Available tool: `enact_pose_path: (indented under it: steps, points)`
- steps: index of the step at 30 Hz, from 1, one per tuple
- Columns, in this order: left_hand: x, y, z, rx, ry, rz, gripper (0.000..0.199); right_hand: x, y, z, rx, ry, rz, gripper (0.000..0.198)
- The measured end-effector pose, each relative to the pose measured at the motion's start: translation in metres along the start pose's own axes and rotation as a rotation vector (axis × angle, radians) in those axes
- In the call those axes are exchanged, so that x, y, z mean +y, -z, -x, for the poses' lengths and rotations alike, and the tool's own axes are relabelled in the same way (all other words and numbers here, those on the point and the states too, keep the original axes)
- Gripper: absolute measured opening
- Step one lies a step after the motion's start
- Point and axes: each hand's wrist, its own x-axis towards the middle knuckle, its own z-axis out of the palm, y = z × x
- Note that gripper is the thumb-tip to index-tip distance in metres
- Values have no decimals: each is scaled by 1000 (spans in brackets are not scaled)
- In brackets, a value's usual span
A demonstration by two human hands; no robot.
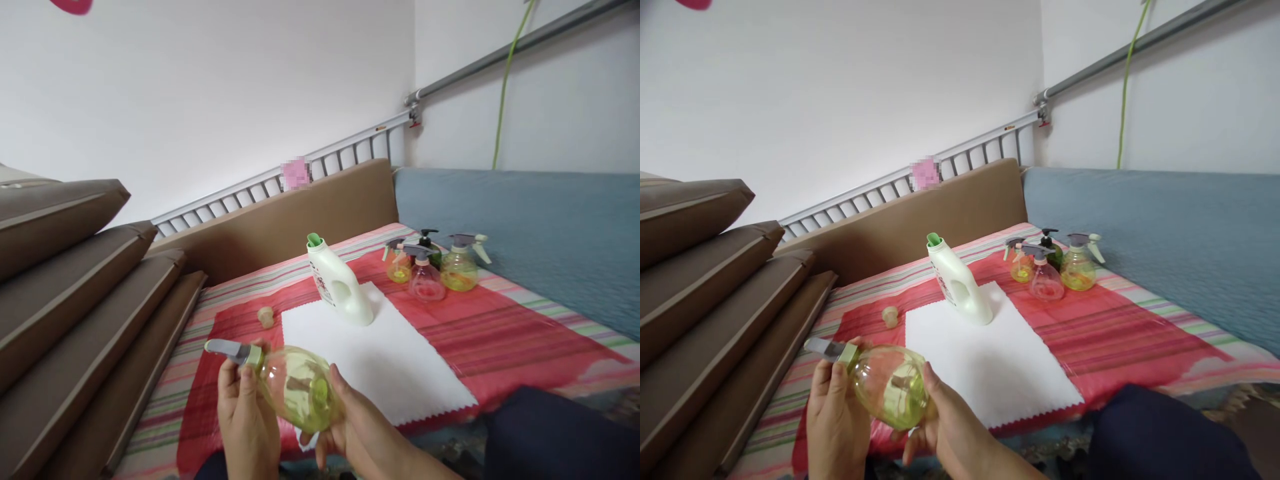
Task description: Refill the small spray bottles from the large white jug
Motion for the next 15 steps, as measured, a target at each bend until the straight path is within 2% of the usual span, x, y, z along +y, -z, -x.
enact_pose_path:
  steps: [2, 5, 7, 11, 12, 15]
  points:
    - [0, -1, 0, -8, -16, -10, 35, -2, -1, 3, -46, 66, 12, 68]
    - [2, -2, 1, -11, -18, -32, 37, 2, 7, 3, -68, 53, 30, 72]
    - [3, -2, 2, -4, 2, -40, 39, 6, 14, 1, -43, -28, 11, 66]
    - [2, -1, 5, 16, 36, -44, 43, 10, 18, -3, 28, -258, -63, 79]
    - [2, 0, 5, 21, 35, -43, 43, 11, 17, -2, 32, -257, -75, 78]
    - [-1, 1, 7, 28, 16, -44, 43, 12, 16, -1, 0, -119, -64, 65]
